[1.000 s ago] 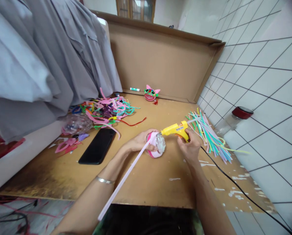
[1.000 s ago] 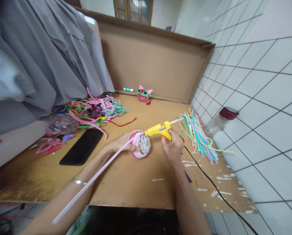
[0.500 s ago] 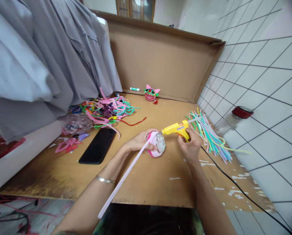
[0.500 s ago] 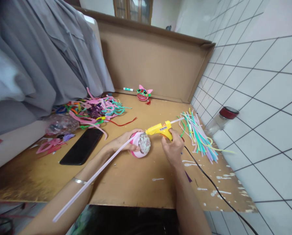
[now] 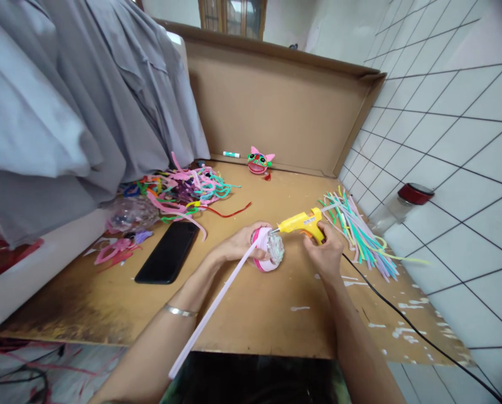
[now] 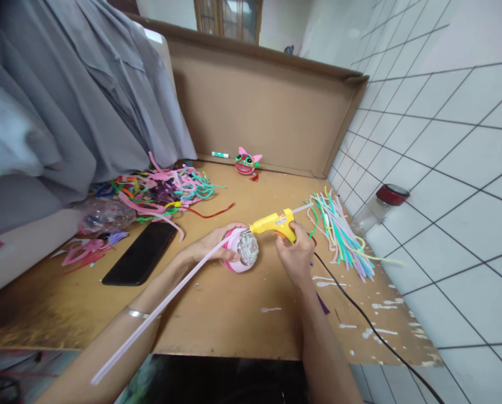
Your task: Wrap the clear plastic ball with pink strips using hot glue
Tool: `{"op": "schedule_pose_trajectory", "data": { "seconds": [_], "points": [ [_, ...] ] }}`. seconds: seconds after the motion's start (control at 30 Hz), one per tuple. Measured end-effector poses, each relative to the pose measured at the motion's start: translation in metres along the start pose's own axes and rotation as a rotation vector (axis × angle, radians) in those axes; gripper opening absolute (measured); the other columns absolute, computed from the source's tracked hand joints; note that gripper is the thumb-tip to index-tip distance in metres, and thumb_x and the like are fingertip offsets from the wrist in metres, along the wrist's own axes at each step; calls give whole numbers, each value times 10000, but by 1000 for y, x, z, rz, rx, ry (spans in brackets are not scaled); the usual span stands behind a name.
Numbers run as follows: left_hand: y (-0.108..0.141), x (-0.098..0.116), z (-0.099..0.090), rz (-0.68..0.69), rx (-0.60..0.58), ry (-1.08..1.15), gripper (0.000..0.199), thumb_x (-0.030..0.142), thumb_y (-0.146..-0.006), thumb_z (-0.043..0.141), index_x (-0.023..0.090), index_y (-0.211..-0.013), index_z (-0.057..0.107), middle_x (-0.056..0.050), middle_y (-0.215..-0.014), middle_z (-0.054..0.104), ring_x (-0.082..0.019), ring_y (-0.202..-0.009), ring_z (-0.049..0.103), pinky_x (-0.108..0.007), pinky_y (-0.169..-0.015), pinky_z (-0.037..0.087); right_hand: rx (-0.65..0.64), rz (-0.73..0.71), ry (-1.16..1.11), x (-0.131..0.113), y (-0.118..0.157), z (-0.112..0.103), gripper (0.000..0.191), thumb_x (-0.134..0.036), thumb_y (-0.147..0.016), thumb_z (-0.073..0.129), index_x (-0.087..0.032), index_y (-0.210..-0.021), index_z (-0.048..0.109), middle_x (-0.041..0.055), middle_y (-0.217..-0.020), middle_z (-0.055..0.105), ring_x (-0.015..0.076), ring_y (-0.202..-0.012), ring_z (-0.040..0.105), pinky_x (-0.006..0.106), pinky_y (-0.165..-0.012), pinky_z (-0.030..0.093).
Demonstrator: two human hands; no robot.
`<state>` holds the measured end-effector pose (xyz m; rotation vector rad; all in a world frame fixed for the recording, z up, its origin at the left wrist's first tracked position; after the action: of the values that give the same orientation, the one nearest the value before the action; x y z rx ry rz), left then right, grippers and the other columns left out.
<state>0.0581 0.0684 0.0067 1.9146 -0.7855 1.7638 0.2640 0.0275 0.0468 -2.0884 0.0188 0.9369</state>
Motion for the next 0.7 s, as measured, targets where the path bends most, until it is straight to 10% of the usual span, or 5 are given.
{"op": "schedule_pose_trajectory", "data": {
  "seconds": [0.23, 0.7],
  "points": [
    [-1, -4, -3, -13, 13, -39, 744, 306, -537, 822, 148, -1184, 491, -1, -916, 598, -133, -778, 545, -238, -710, 471, -73, 153, -68, 32, -8, 7, 386, -485, -671, 622, -158, -874, 638, 28, -773, 628, 160, -666, 531, 294, -638, 452],
    [-3, -12, -6, -20, 33, -54, 752, 347, -543, 799, 154, -1198, 485, -14, -913, 610, -145, -761, 551, -250, -688, 485, -21, 197, 608, 93, -5, -4, 444, -470, -742, 600, -78, -945, 651, 189, -915, 661, 304, -871, 583, 403, -781, 451]
  ]
}}
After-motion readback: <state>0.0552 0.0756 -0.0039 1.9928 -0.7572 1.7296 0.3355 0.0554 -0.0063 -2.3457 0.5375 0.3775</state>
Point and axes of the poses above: each hand's wrist, its own y-axis away from the middle knuckle, its own z-axis out of the palm, x = y × z, the point moved 9 cm from there along -y, towards the middle knuckle
